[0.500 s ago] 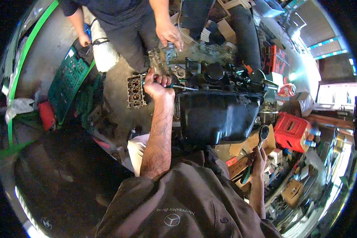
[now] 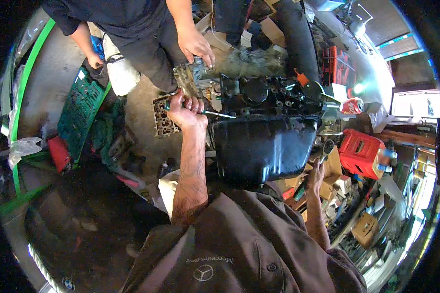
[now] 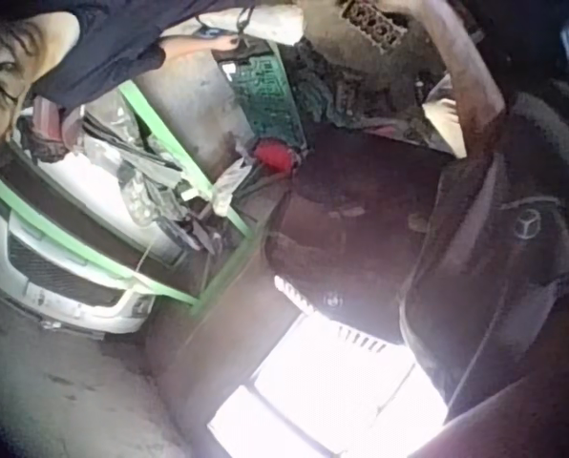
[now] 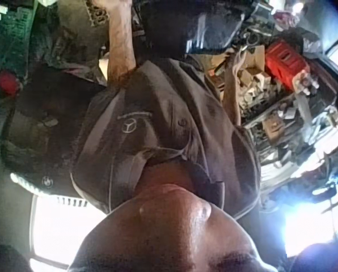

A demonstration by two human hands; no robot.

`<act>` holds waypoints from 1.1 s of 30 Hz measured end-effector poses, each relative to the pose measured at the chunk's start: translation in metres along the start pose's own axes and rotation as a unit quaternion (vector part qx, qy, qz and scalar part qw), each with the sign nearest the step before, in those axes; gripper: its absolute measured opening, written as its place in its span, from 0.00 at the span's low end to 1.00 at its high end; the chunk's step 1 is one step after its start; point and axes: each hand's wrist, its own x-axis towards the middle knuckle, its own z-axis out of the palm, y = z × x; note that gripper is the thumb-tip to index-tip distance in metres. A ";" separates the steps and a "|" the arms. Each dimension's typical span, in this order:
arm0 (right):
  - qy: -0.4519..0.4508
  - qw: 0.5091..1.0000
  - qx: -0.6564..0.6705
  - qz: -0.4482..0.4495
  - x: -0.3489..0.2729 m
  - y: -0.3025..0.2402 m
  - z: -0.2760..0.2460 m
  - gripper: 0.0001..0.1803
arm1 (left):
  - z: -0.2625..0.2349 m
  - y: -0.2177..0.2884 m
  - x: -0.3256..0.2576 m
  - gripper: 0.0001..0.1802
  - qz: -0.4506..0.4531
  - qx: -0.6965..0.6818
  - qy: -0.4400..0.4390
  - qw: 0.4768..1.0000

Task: The person uses a screwdriver and wrench to loosen and remove bolts from a car engine block while two others assist by holding and stabilizing the engine. The person removes the valve cover and places it aside, then continues to remove bolts and components from the engine.

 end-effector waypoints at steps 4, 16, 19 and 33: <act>-0.034 0.997 -0.065 0.015 0.019 0.042 0.006 0.23 | -0.002 0.001 -0.003 0.08 0.017 0.012 -0.035 0.999; -0.042 0.999 -0.017 -0.017 0.019 0.031 0.019 0.19 | -0.004 0.002 -0.004 0.14 0.036 0.021 -0.126 0.991; -0.039 0.999 -0.019 -0.009 0.047 0.070 -0.008 0.17 | -0.001 -0.001 -0.003 0.12 0.013 -0.006 -0.062 0.998; -0.041 0.996 0.083 0.014 0.023 0.051 0.011 0.23 | -0.020 0.007 0.003 0.19 -0.052 0.031 -0.121 0.991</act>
